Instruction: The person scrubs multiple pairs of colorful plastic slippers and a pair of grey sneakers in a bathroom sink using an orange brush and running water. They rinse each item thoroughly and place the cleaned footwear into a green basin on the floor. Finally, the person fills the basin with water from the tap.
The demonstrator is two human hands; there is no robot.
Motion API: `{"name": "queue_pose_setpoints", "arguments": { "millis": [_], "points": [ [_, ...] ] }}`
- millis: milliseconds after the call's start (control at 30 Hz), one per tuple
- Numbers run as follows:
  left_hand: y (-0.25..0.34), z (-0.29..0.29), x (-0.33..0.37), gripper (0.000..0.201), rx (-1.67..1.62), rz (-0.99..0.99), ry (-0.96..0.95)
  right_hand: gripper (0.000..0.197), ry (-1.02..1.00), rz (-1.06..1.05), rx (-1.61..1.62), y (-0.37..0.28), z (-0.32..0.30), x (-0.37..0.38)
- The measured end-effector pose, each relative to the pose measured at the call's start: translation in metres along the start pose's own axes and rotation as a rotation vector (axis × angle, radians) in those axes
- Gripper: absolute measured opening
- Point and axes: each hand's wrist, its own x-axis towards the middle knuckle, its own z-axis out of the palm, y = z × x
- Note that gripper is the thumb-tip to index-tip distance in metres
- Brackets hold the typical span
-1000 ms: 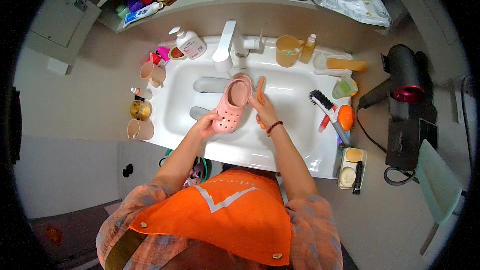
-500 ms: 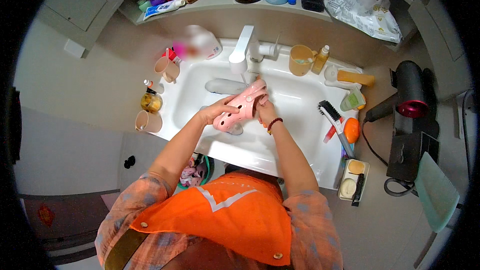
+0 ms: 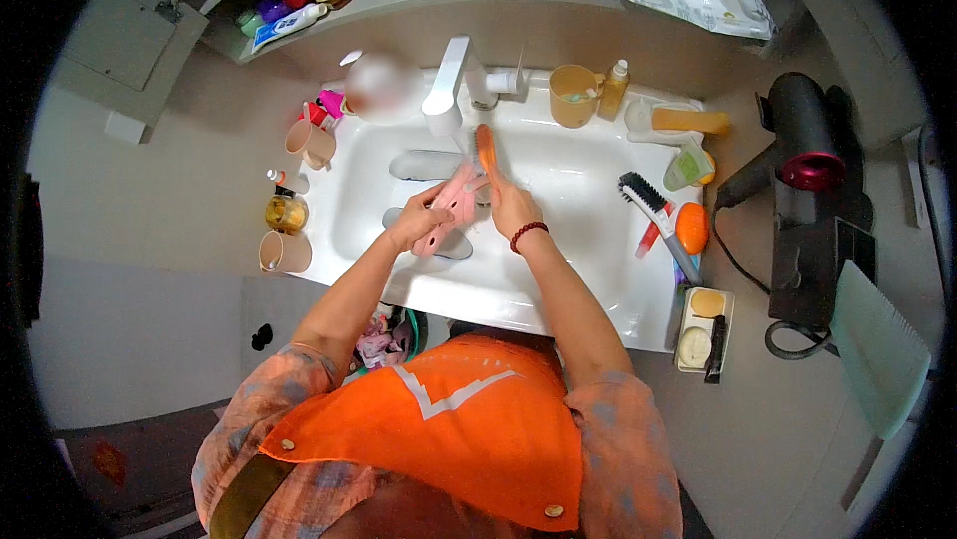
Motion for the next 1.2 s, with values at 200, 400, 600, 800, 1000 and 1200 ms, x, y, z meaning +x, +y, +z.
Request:
{"name": "queue_pose_setpoints", "arguments": {
  "millis": [200, 400, 600, 800, 1000, 1200],
  "points": [
    [-0.022, -0.016, 0.007, 0.074, 0.048, 0.012, 0.065, 0.047, -0.118, -0.017, -0.204, -0.022, 0.023, -0.038],
    [-0.011, -0.021, -0.008, 0.076, 0.001, 0.009, -0.082, 0.042, -0.038, -0.103, -0.128, 0.067, 0.036, 0.021],
    [0.001, -0.025, -0.018, 0.084, -0.19, -0.032, -0.258, 0.055, -0.284, 0.393, 1.006, 0.012, 0.003, 0.003],
    [-0.002, -0.017, 0.009, 0.08, 0.025, 0.008, -0.287, 0.076, -0.061, 0.266, 0.949, 0.003, 0.03, -0.001],
    [0.025, 0.001, 0.01, 0.072, -0.067, 0.155, -0.313, 0.083, 0.015, 0.083, 0.748, -0.01, 0.037, 0.0],
    [0.035, 0.009, 0.001, 0.071, -0.028, 0.135, -0.266, 0.067, -0.125, 0.059, 0.542, 0.0, 0.016, -0.014]
  ]
}}
